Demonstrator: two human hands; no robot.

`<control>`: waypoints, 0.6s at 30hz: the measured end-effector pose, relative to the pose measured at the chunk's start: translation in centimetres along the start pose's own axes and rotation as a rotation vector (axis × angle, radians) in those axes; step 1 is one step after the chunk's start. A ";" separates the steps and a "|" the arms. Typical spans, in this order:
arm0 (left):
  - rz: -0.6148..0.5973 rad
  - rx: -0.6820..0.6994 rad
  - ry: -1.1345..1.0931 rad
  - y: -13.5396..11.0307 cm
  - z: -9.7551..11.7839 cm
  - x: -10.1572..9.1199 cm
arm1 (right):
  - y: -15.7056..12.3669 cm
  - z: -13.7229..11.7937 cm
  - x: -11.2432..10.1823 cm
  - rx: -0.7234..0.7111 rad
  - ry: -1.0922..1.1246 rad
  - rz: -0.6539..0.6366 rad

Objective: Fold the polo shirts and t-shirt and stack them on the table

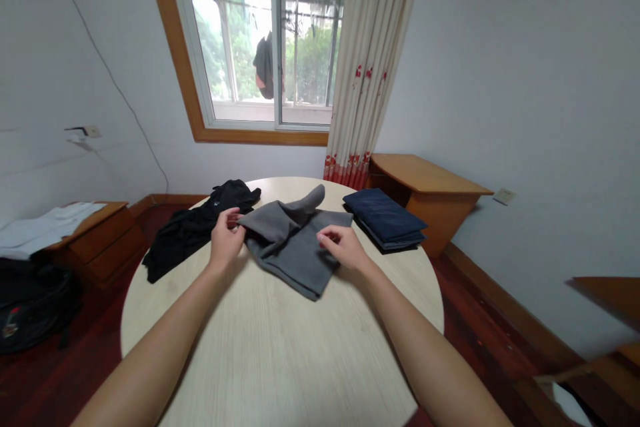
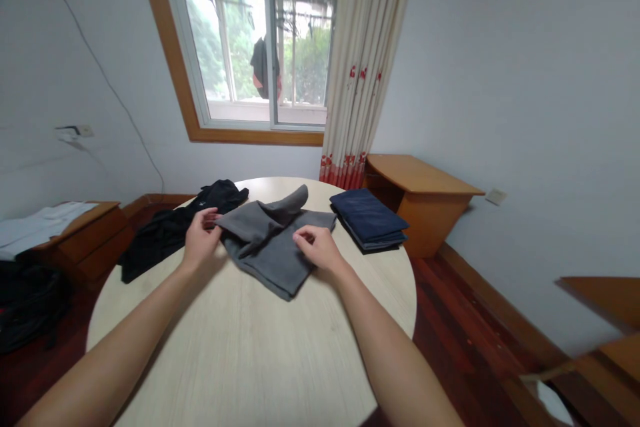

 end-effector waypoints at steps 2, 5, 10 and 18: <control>-0.013 0.173 0.173 0.6 0.5 -0.9 | 0.4 2.8 -0.6 0.081 -0.047 -0.020; -0.306 0.427 0.403 -0.7 1.4 0.3 | 0.2 5.7 -0.5 0.175 -0.103 -0.082; -0.707 0.595 0.455 -3.7 1.4 2.9 | -0.8 5.3 0.3 0.100 -0.174 -0.344; -0.666 0.359 0.153 -3.2 2.7 2.6 | -0.8 3.4 0.4 -0.007 -0.224 -0.384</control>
Point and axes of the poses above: each hand's wrist, its own y-axis towards the middle knuckle, its own x-axis out of the palm, z = x × y, the point moved 5 cm from there along y, towards the middle knuckle, and after that the axes turned 11 degrees about z, right-handed, at the moved point
